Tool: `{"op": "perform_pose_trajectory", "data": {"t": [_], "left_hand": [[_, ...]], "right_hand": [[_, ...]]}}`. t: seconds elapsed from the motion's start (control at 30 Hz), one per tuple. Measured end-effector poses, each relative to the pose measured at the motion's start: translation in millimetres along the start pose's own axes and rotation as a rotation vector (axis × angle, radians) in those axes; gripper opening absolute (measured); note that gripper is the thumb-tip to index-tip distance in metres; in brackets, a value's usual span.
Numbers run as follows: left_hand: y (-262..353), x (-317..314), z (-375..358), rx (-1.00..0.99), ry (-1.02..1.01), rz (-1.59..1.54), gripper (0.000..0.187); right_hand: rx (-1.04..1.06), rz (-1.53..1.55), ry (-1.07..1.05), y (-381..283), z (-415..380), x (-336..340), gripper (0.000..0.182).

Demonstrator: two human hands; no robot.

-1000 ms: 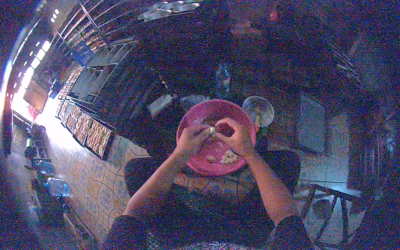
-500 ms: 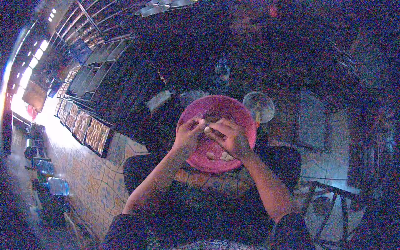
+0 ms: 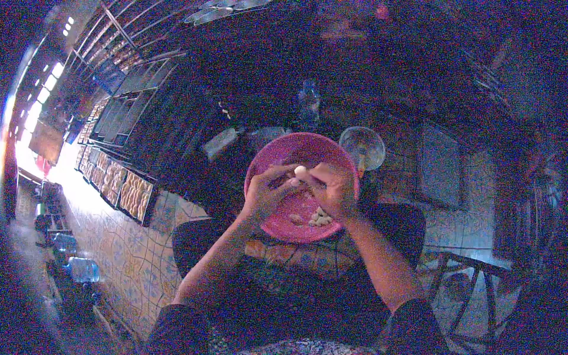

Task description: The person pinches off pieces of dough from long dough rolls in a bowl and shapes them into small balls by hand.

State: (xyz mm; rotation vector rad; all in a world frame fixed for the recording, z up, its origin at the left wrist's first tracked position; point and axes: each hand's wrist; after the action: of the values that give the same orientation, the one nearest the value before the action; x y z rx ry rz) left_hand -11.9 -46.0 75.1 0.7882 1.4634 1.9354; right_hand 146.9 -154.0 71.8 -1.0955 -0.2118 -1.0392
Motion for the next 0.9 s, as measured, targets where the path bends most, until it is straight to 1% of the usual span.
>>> {"op": "perform_pose_trajectory", "data": {"t": [0.07,0.1,0.13,0.17,0.2,0.23,0.27,0.3,0.33,0.37,0.4,0.43,0.5,0.57,0.6,0.67,0.7,0.73,0.77,0.8,0.87,0.9], "left_hand": [[11.2,-3.2,-2.7,0.227,0.115,-0.141,0.025],[8.4,-3.1,-2.5,0.228,0.113,-0.141,0.025],[3.4,-2.8,-2.0,0.205,0.175,-0.136,0.024],[0.1,-2.4,-1.4,0.18,0.237,-0.132,0.023],[-0.6,-0.6,-1.2,0.179,0.236,-0.132,0.023],[-1.1,2.3,-1.9,0.114,0.191,-0.021,0.021],[-1.6,4.2,-2.2,0.048,0.146,0.09,0.019],[-1.7,2.9,-2.3,0.046,0.146,0.09,0.019],[-2.3,0.6,-2.0,-0.001,0.146,0.105,0.018],[-3.0,-1.1,-1.9,-0.047,0.146,0.119,0.017],[-4.8,-0.1,-2.3,-0.045,0.144,0.118,0.017],[-6.4,2.6,-2.5,-0.014,0.11,0.151,0.018],[-6.1,2.6,-2.2,0.015,0.074,0.184,0.019],[-2.2,-1.7,-3.0,0.391,0.135,-0.182,0.024],[-4.5,-3.5,-4.1,0.389,0.133,-0.181,0.024],[-13.9,-5.8,-7.1,0.533,0.166,-0.61,0.03],[-16.5,-6.3,-8.3,0.531,0.165,-0.61,0.03],[-19.2,-7.0,-9.8,0.486,0.149,-0.64,0.03],[-22.1,-7.4,-10.7,0.441,0.133,-0.67,0.031],[-18.2,-7.4,-10.4,0.441,0.133,-0.67,0.031],[-10.2,-6.8,-9.8,0.473,0.188,-0.466,0.035],[-13.8,-6.4,-8.6,0.474,0.188,-0.466,0.035]], "right_hand": [[0.003,0.055,0.013,4.2,-4.1,-14.3,0.02],[0.007,0.111,0.025,3.3,-4.4,-18.2,0.02],[0.006,0.111,0.028,2.9,-4.6,-18.4,0.02],[0.069,0.101,-0.001,1.8,-4.2,-17.6,0.018],[0.132,0.091,-0.03,-0.2,-3.0,-15.9,0.016],[0.133,0.091,-0.03,-2.5,-2.2,-11.8,0.016],[-0.073,0.102,-0.158,-5.5,-1.1,-5.3,0.014],[-0.28,0.112,-0.285,-8.8,0.0,0.2,0.014],[-0.28,0.11,-0.283,-12.4,2.9,3.3,0.014],[-0.187,0.115,-0.157,-16.2,6.5,5.4,0.014],[-0.094,0.121,-0.032,-17.7,8.7,6.3,0.013],[-0.096,0.121,-0.032,-15.1,9.4,6.1,0.013],[0.301,0.015,0.029,-6.3,9.4,4.1,0.015],[0.282,-0.017,0.057,-3.0,2.3,-0.2,0.016],[0.262,-0.046,0.082,-2.9,-1.1,-1.9,0.018],[0.274,-0.107,0.108,-3.1,-3.3,-3.5,0.019],[0.286,-0.168,0.131,-2.7,-3.8,-4.2,0.02],[0.287,-0.17,0.131,-2.0,-4.6,-5.2,0.02],[0.284,-0.2,0.111,-1.4,-5.3,-6.5,0.019],[0.28,-0.229,0.092,-1.3,-5.4,-7.9,0.019],[0.311,-0.242,0.091,-3.3,-2.9,-12.1,0.019],[0.342,-0.253,0.09,-3.6,-2.2,-13.4,0.02]]}}
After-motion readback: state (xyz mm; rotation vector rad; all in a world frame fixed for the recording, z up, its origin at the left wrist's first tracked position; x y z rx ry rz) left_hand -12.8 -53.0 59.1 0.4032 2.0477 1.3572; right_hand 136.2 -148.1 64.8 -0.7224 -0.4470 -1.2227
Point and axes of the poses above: each hand's wrist, its own z-axis towards the middle knuckle, its own x-axis out of the back of the hand, y = z × x, and after that the axes turned 10 degrees about -z, right-handed
